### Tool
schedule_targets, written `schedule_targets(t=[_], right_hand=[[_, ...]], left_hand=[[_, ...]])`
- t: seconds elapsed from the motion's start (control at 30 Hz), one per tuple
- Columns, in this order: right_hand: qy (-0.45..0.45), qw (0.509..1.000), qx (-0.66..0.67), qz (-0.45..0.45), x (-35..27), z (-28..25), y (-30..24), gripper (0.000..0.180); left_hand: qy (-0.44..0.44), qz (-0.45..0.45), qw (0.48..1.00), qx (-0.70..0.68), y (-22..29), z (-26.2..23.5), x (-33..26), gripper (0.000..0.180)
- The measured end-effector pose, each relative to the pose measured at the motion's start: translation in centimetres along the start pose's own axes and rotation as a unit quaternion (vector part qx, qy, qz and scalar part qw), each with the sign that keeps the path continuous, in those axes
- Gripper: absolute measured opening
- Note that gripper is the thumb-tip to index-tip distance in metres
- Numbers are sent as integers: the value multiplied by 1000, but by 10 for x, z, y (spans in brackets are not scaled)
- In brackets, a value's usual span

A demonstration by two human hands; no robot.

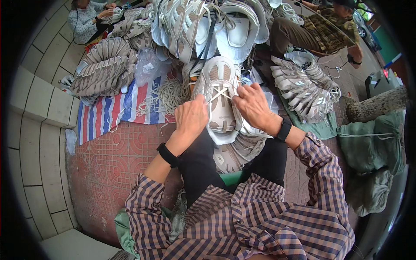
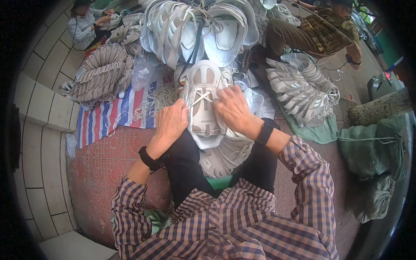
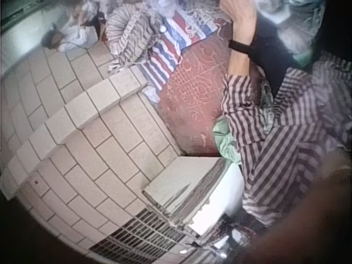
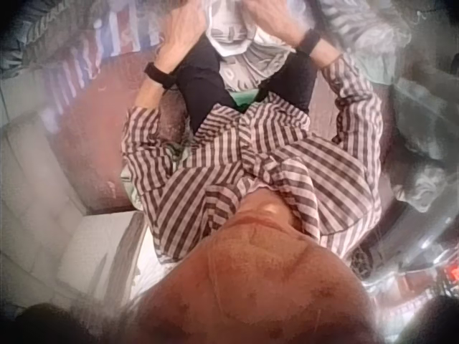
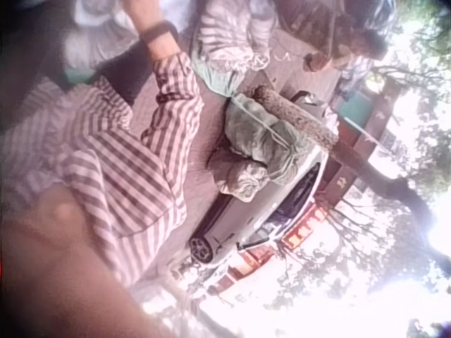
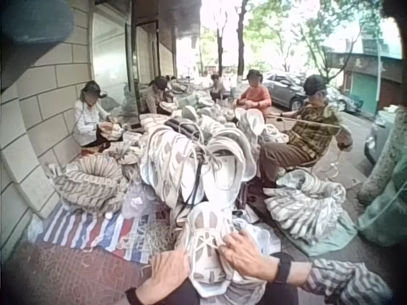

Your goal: Insert laces into a white sneaker and tie them.

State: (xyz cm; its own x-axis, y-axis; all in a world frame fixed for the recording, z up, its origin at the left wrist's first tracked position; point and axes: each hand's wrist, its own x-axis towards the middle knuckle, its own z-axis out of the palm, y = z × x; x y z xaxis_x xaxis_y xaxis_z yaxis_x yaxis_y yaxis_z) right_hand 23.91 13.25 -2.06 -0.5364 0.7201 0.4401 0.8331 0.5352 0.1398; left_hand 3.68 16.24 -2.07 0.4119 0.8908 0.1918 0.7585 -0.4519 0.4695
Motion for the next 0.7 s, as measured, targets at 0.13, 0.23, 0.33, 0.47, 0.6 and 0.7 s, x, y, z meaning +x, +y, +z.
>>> schedule_targets(t=[0.13,0.23,0.33,0.47,0.6,0.7], right_hand=[[-99,985,5,141,0,3,9,10],[48,953,92,283,3,17,9,9],[165,784,447,399,13,33,3,15],[116,512,782,336,21,25,-19,18],[-91,983,159,22,5,-3,-9,14],[-105,985,128,53,-7,-17,15,19]], left_hand=[[23,-2,1000,-10,8,0,0,16],[19,12,1000,-5,10,6,0,16],[4,-8,1000,-21,12,10,0,17],[-5,-14,1000,11,10,13,-2,16],[-21,15,998,60,5,13,-3,13],[20,14,994,109,-18,4,-2,8]])
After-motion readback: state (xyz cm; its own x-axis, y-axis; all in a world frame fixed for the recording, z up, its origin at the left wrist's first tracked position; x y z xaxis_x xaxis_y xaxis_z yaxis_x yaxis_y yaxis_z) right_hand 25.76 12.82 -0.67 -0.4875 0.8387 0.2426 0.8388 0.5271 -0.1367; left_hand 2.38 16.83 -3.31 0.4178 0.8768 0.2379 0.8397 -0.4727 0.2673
